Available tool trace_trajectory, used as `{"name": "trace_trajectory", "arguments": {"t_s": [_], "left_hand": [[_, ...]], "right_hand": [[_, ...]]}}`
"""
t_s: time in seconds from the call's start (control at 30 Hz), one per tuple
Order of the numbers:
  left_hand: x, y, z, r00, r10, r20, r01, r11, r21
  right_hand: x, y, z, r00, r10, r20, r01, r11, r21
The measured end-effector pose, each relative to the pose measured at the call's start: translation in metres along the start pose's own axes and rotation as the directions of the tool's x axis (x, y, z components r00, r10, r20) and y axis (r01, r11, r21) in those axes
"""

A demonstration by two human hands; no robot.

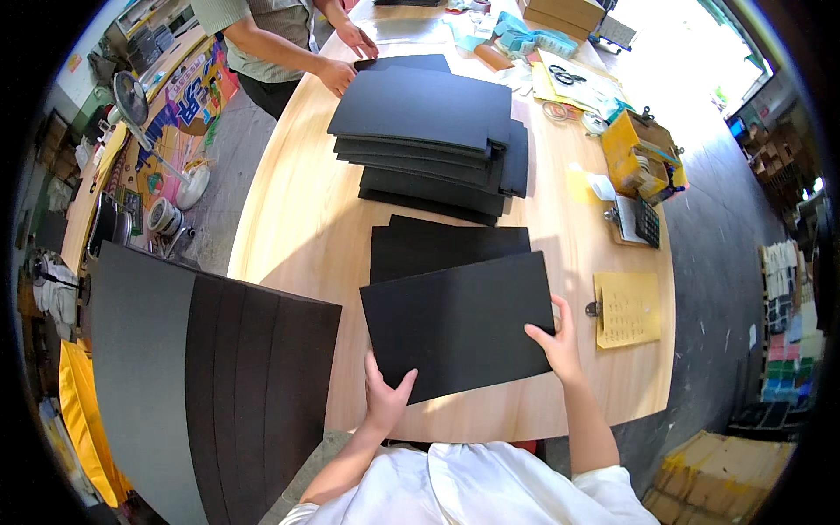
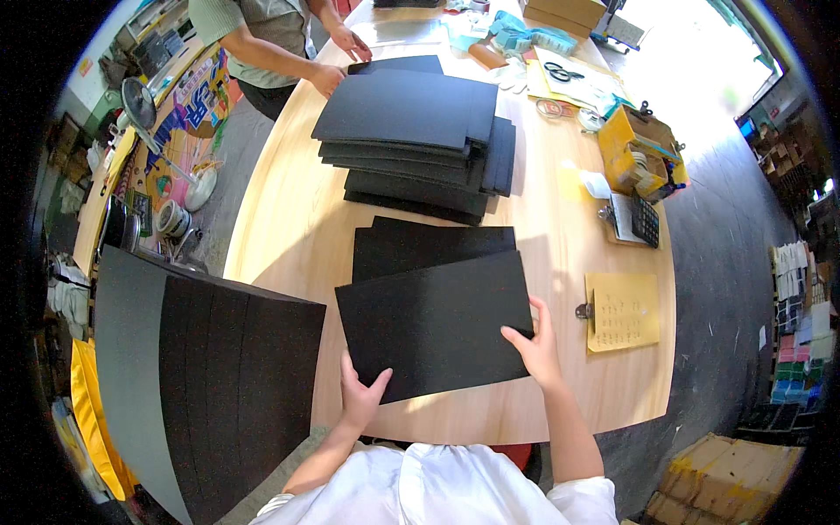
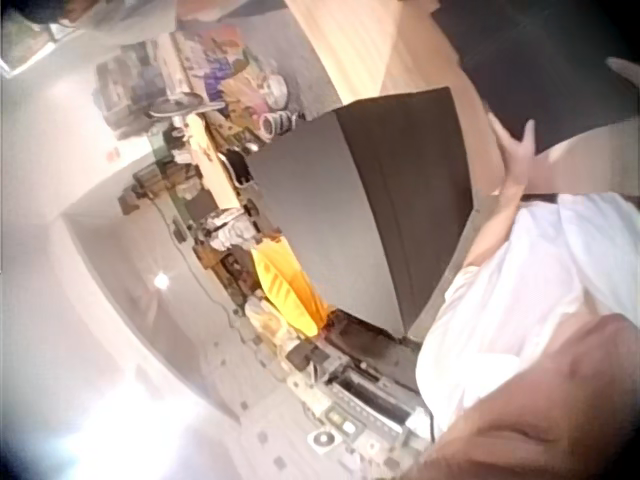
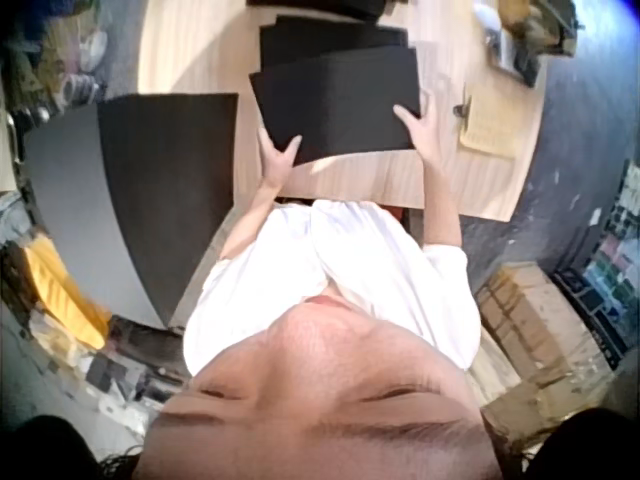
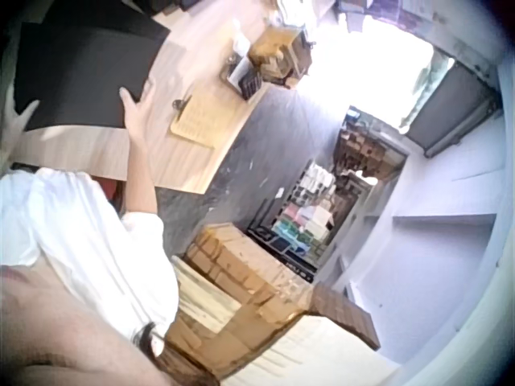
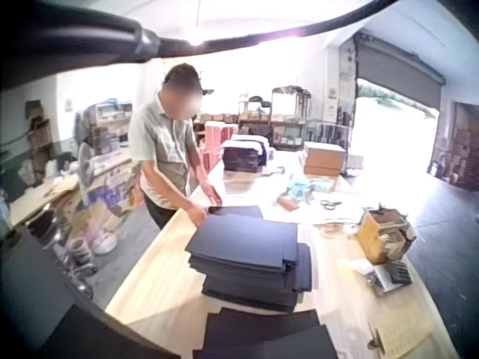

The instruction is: The person repeatedly picks up black rectangular sheets from a large stack on the left and places them onto a smaller stack on the right. The person handles the sheets one at a time, aligning them before adding them to the growing pile.

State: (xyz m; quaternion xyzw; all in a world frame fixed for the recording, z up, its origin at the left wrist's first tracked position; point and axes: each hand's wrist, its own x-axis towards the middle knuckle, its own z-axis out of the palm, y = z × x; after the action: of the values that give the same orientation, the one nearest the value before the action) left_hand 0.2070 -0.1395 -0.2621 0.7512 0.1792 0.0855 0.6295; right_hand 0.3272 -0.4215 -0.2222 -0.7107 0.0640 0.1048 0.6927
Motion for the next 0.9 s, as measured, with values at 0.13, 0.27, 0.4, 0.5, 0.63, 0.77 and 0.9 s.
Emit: {"name": "trace_trajectory", "arguments": {"t_s": [0.13,0.27,0.4,0.5,0.63,0.77,0.9], "left_hand": [[0.041,-0.008,-0.003,0.994,-0.089,-0.069,0.096,0.99,0.101],[0.085,0.002,-0.015,0.99,-0.103,-0.095,0.129,0.937,0.325],[0.099,0.01,-0.021,0.987,-0.127,-0.098,0.156,0.899,0.409],[0.099,0.016,-0.024,0.978,-0.192,-0.085,0.21,0.899,0.385],[0.095,0.004,-0.022,0.994,-0.077,-0.073,0.097,0.933,0.345],[0.103,0.009,-0.021,0.959,-0.277,-0.061,0.269,0.957,-0.113],[0.091,0.009,-0.037,0.852,-0.465,0.241,0.522,0.792,-0.317]], "right_hand": [[0.062,0.011,0.021,0.992,-0.124,0.025,0.127,0.971,-0.205],[0.092,-0.003,0.055,0.99,-0.135,-0.025,0.099,0.83,-0.549],[0.111,0.022,0.058,0.992,-0.121,0.036,0.121,0.83,-0.544],[0.108,0.02,0.059,0.996,-0.087,0.024,0.086,0.821,-0.565],[0.096,0.01,0.055,1.0,0.002,-0.022,-0.015,0.821,-0.571],[0.091,0.032,0.036,0.999,0.05,0.002,-0.046,0.931,-0.363],[0.055,0.019,0.021,0.979,0.163,0.125,-0.174,0.982,0.078]]}}
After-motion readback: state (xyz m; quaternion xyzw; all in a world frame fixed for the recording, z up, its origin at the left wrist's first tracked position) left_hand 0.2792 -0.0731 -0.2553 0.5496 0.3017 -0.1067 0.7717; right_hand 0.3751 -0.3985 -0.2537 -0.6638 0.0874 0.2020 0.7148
